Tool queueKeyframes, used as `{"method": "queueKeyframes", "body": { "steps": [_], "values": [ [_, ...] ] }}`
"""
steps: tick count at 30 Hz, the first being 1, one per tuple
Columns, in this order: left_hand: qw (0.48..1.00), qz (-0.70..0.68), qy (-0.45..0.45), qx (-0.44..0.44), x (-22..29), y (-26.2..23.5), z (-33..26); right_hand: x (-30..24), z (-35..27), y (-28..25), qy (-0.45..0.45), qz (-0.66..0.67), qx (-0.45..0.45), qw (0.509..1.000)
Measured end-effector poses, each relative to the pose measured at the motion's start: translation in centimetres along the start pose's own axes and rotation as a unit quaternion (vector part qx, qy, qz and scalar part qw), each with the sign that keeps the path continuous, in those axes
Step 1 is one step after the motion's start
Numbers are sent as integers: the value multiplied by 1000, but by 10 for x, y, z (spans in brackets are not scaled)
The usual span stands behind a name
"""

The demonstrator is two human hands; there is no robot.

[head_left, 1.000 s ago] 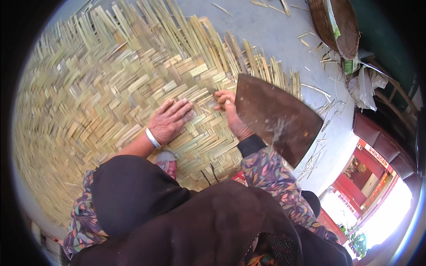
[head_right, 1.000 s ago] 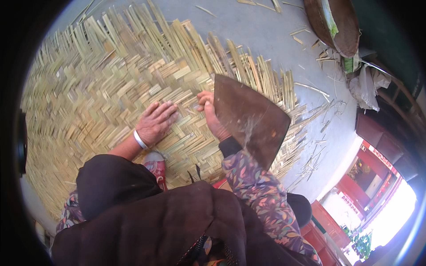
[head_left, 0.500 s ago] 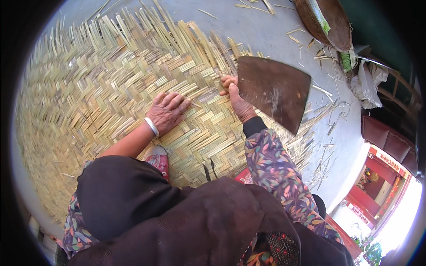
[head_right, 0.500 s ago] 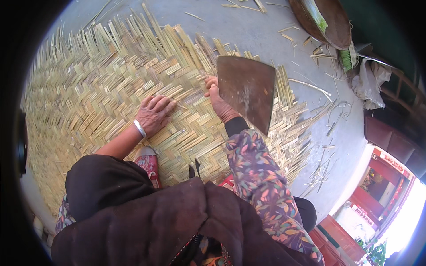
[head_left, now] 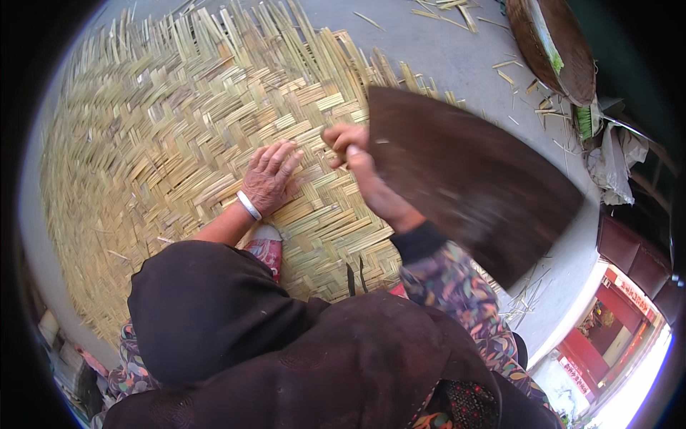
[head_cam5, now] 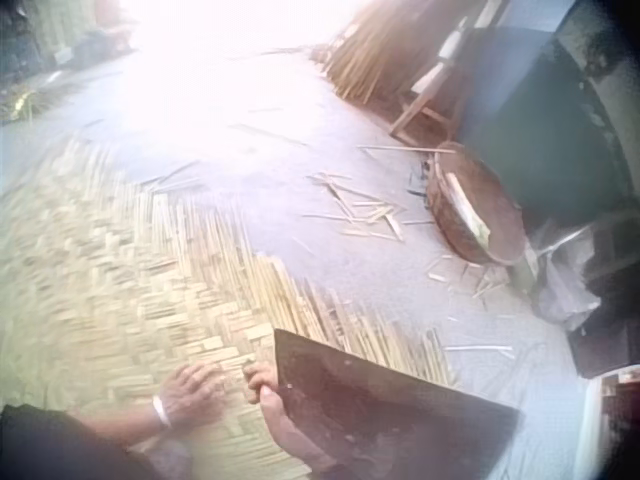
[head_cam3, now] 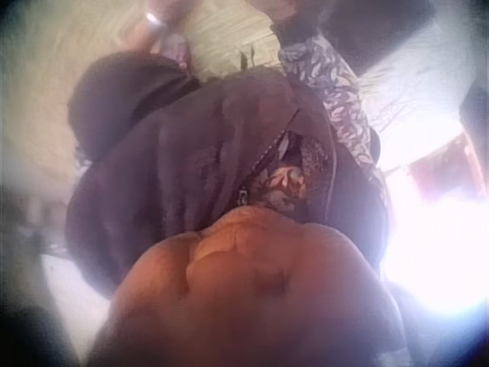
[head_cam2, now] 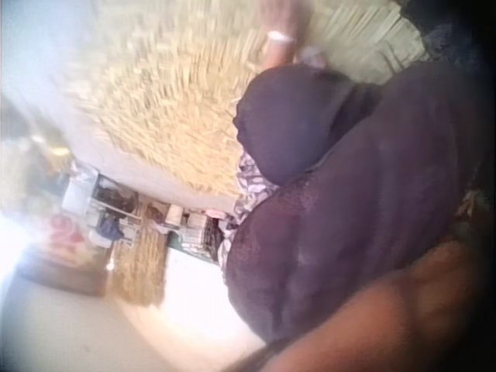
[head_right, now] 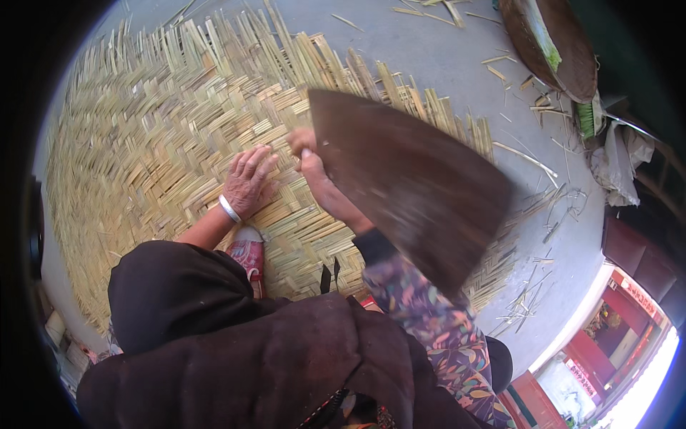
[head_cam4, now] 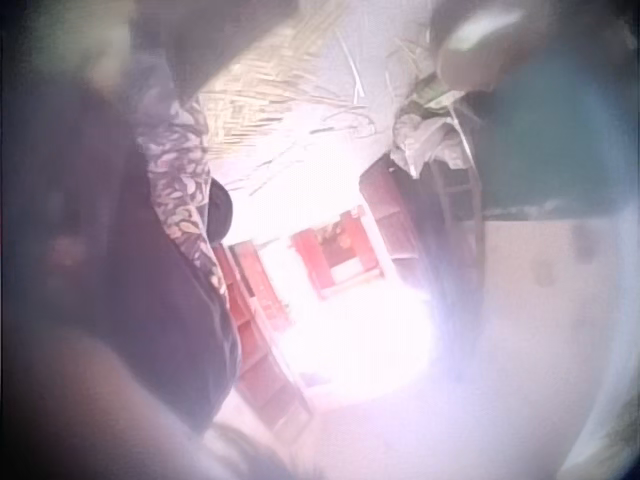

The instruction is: The person sits on the floor and uses a large knife to trim and adjust the edges of a woven mat made of dried palm leaves. They repeatedly tap and align the mat's edge to ensure a neat finish.

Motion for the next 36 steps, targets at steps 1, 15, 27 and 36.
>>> {"method": "queueKeyframes", "body": {
  "steps": [1, 15, 27, 36],
  "values": [
    [1000, 4, -22, 1, -3, -3, -6, 30, -3, 13, 53, -93, -34, 994],
    [999, 13, -36, 4, -4, -12, -18, -18, 33, 4, 30, 25, -17, 999],
    [999, 20, -32, 21, -4, -12, -21, 17, 33, 6, 139, 26, -12, 990],
    [999, 12, -50, -4, -6, -5, -22, 76, 19, 23, 64, -241, -53, 967]
  ]
}}
Point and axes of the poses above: each hand's wrist, its own z-axis towards the middle knuckle, its own y-axis out of the palm, x = y × z, the point moved 10 cm from there along z, towards the middle knuckle, and after that the axes turned 12 degrees about -z, right-handed, at the moved point
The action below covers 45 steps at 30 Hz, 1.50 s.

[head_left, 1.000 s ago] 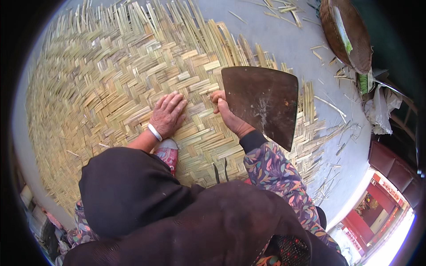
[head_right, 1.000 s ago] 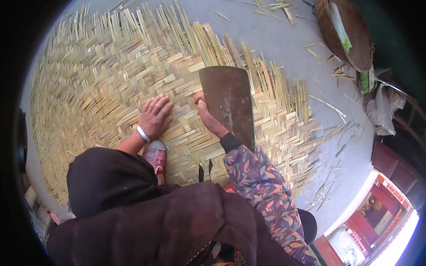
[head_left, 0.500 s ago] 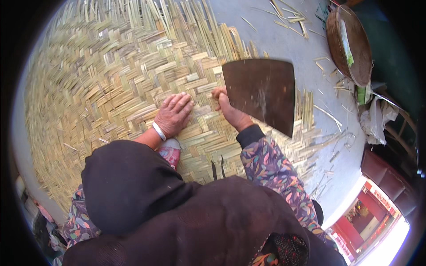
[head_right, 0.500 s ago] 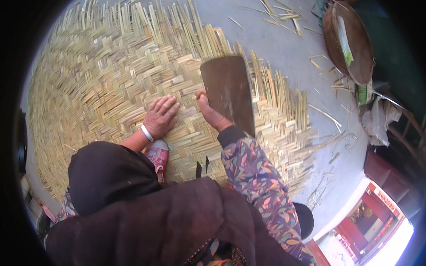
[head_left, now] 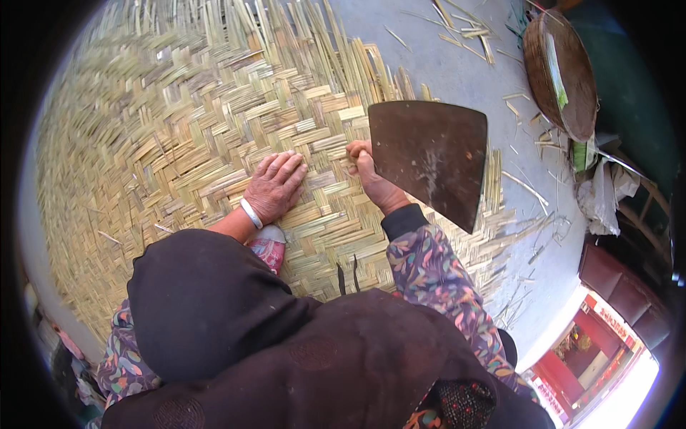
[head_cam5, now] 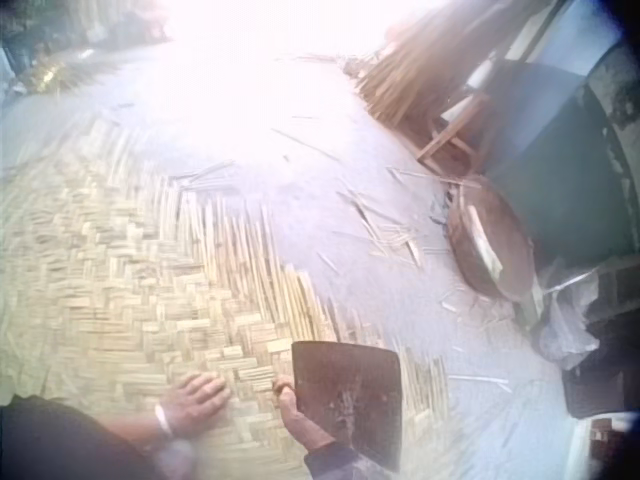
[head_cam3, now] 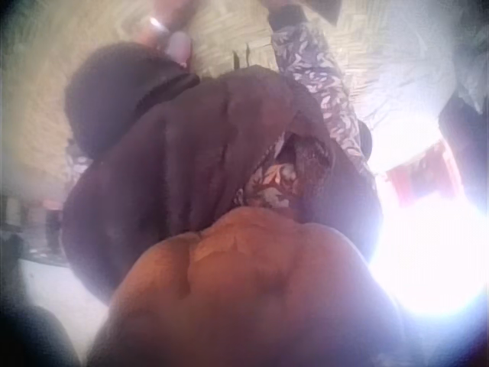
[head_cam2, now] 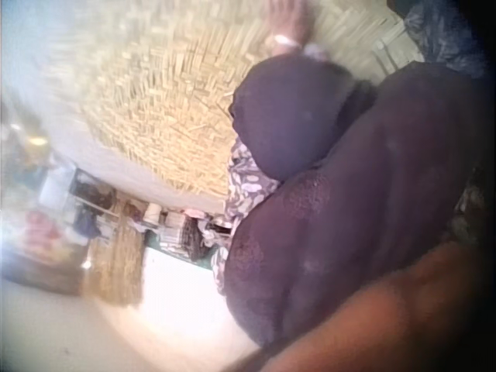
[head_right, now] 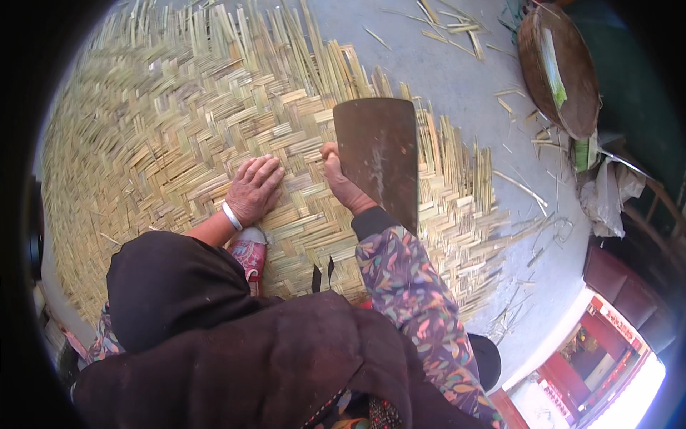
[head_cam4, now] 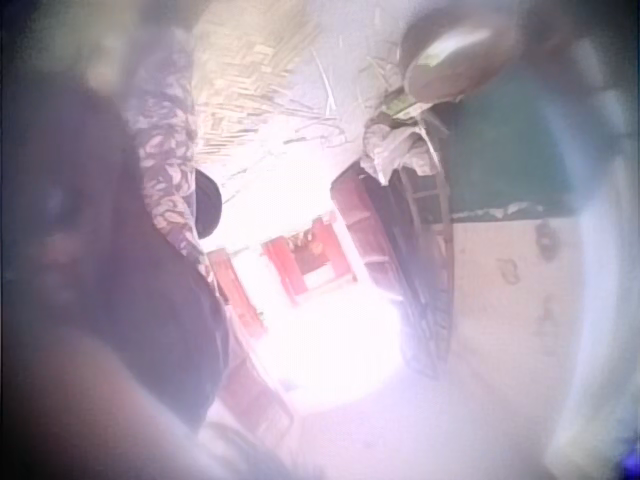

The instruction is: The person sits on the floor and uses a large knife to trim and adjust the edges of a woven mat made of dried palm leaves. They repeatedly tap and align the mat's edge to ensure a neat finish.

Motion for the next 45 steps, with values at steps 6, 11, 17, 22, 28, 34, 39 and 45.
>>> {"method": "queueKeyframes", "body": {
  "steps": [6, 11, 17, 22, 28, 34, 39, 45],
  "values": [
    [1000, 8, 16, 7, 2, -1, 0, 12, -4, -33, 55, 224, 18, 973],
    [1000, 10, 17, 5, 2, 2, 1, -38, 0, -126, -20, 200, 121, 972],
    [999, 28, 14, 8, 3, 1, 3, 46, 14, -51, 77, 182, 69, 978],
    [1000, 10, 15, -2, 4, 2, 2, 60, 7, -73, 134, 212, 96, 963],
    [1000, 17, 7, -7, 3, 1, 4, -17, -3, -156, 1, 177, 158, 971],
    [999, 32, 9, 0, 4, -1, 8, 73, 3, -60, 105, 175, 83, 975],
    [999, 13, 32, 17, 8, -1, 6, 71, -5, -76, 113, 188, 83, 972],
    [1000, 9, 13, -8, 5, 4, 3, -18, -11, -172, -17, 265, 185, 946]
  ]
}}
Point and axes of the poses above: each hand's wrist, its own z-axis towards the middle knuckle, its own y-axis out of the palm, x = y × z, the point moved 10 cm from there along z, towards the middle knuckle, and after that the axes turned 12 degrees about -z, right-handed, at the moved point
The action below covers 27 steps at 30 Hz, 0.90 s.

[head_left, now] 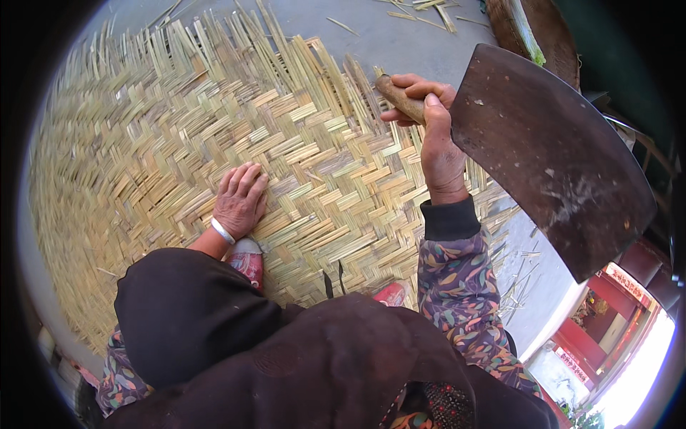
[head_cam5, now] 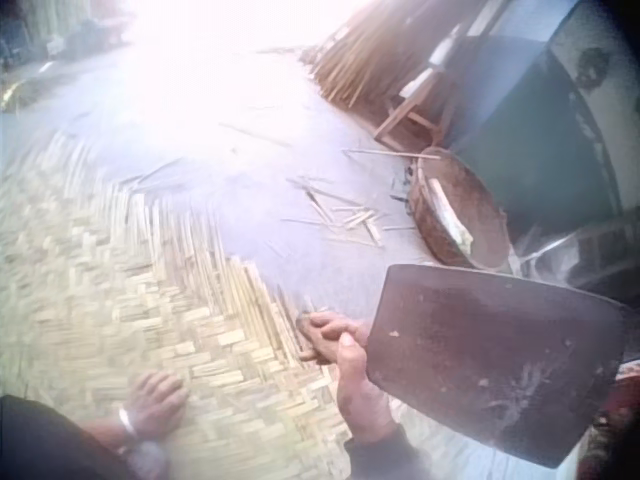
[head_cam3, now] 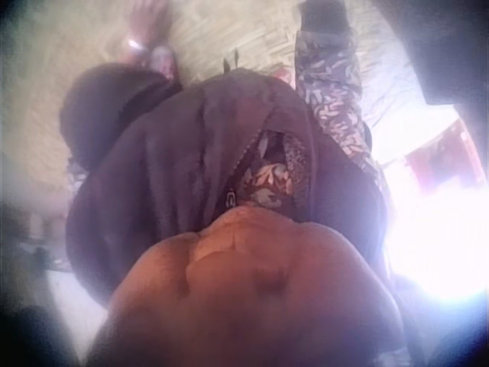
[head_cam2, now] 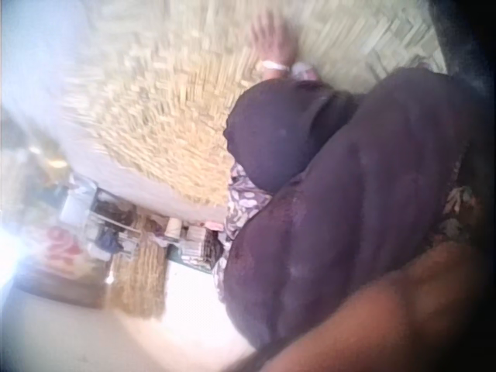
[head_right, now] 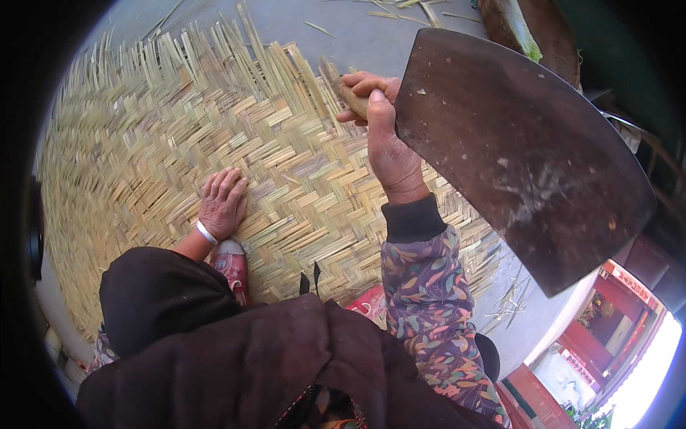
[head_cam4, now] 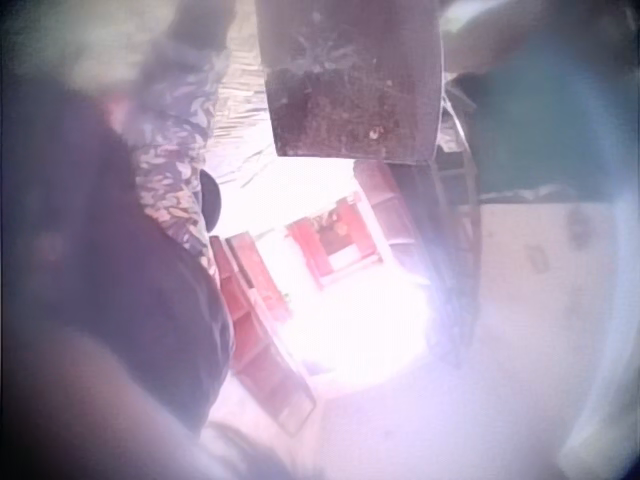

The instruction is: The person sits on the floor and uses a large knife to trim and adjust the edges of a woven mat made of dried palm leaves. They repeatedly tap and align the mat's edge to ensure a neat finish.

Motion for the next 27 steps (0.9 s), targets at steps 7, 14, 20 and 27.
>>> {"method": "queueKeyframes", "body": {
  "steps": [7, 14, 20, 27],
  "values": [
    [1000, 16, -5, 4, 0, -3, 5, 143, -18, 39, 169, -124, -36, 977],
    [1000, 20, 3, 12, 2, -3, 2, 57, -3, 21, 81, -35, -43, 995],
    [999, 26, 15, 26, 5, -7, 4, 73, -20, 47, 77, -87, -73, 991],
    [999, 30, 17, 27, 5, -6, 4, 130, -26, 40, 170, -93, -71, 978]
  ]
}}
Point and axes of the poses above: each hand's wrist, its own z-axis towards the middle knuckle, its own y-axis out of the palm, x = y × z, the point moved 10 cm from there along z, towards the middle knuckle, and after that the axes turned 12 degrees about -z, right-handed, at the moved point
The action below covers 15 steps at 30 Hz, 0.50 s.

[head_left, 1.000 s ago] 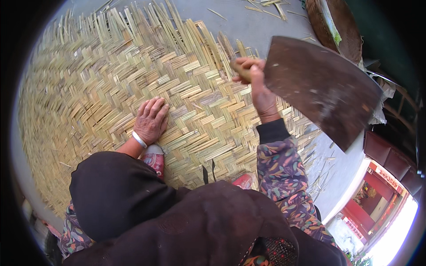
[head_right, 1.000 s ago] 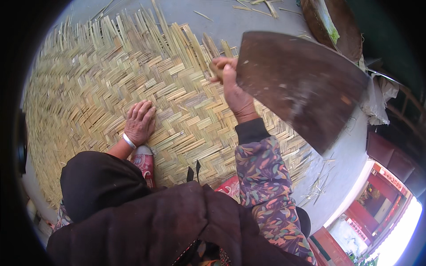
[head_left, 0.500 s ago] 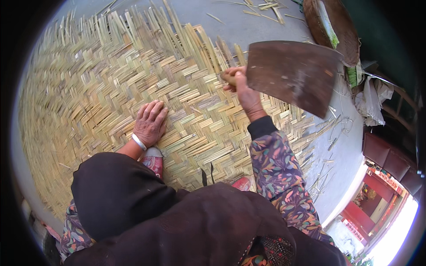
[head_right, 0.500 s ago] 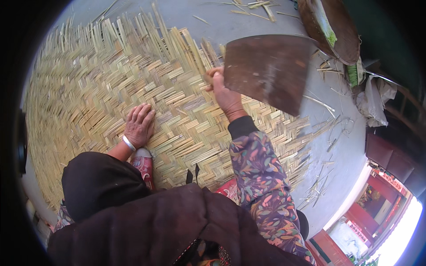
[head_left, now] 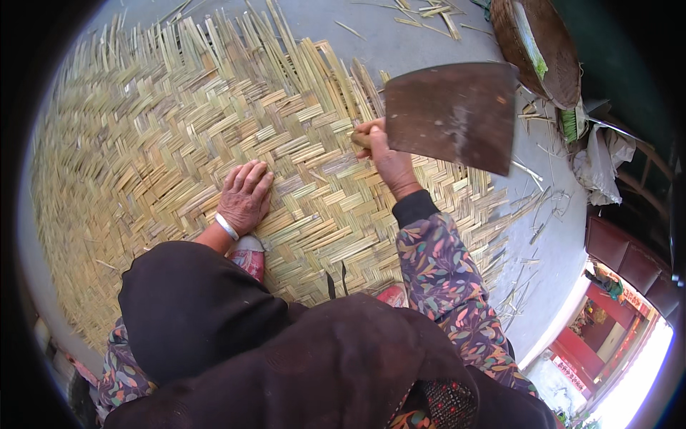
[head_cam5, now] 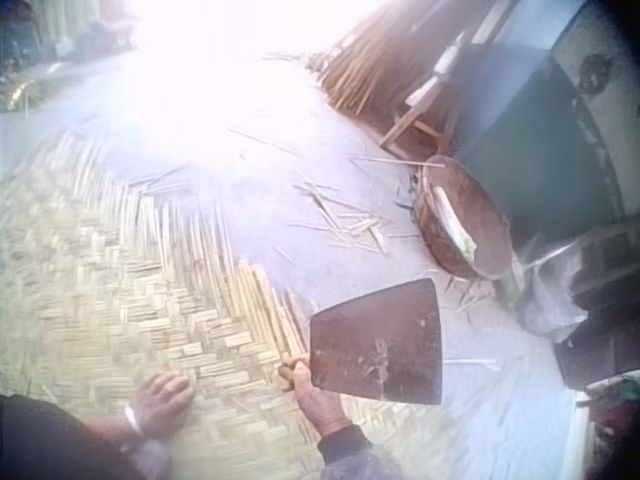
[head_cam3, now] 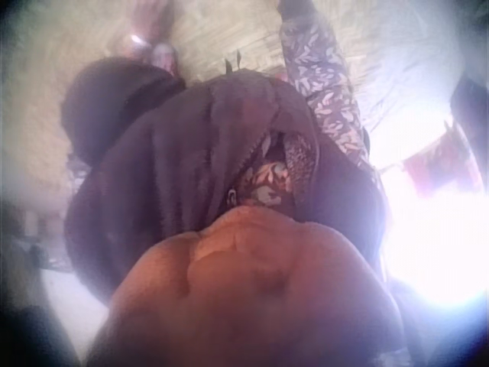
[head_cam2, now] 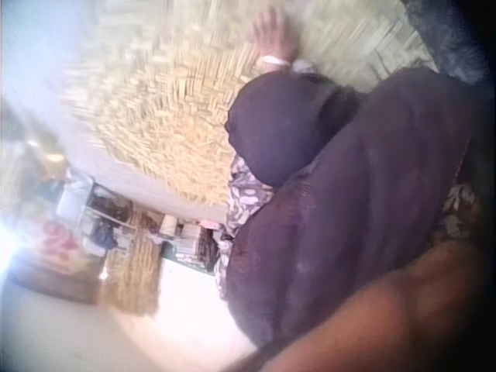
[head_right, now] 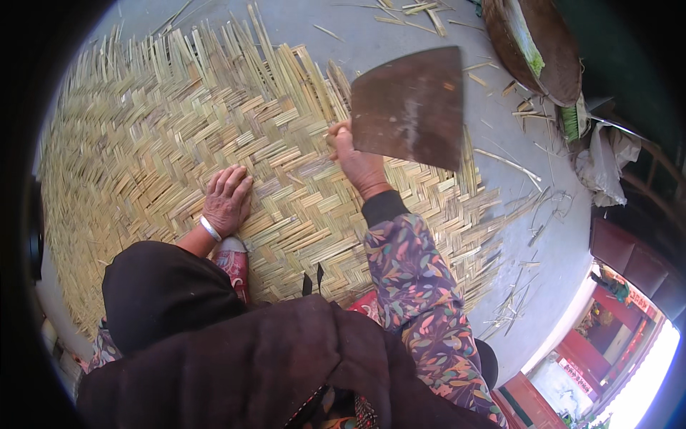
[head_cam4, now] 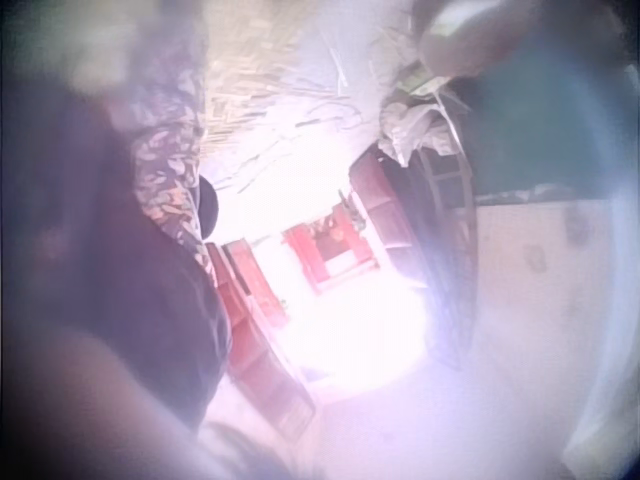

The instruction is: The person sits on the floor and uses a large knife to trim and adjust the edges of a woven mat made of dried palm leaves. They repeatedly tap and align the mat's edge to ensure a neat finish.

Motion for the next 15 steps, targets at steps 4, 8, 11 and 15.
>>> {"method": "queueKeyframes", "body": {
  "steps": [4, 8, 11, 15],
  "values": [
    [1000, -10, -16, -16, -3, 5, -3, -88, -17, -49, -139, 58, 42, 988],
    [1000, -18, -12, -14, -4, 5, -2, -90, -22, -51, -166, 52, 50, 983],
    [1000, -12, -2, -10, -1, 3, -1, -16, -7, -4, -59, -19, 26, 998],
    [1000, -13, 6, 4, 1, 1, 0, 24, 3, -13, -3, 21, 61, 998]
  ]
}}
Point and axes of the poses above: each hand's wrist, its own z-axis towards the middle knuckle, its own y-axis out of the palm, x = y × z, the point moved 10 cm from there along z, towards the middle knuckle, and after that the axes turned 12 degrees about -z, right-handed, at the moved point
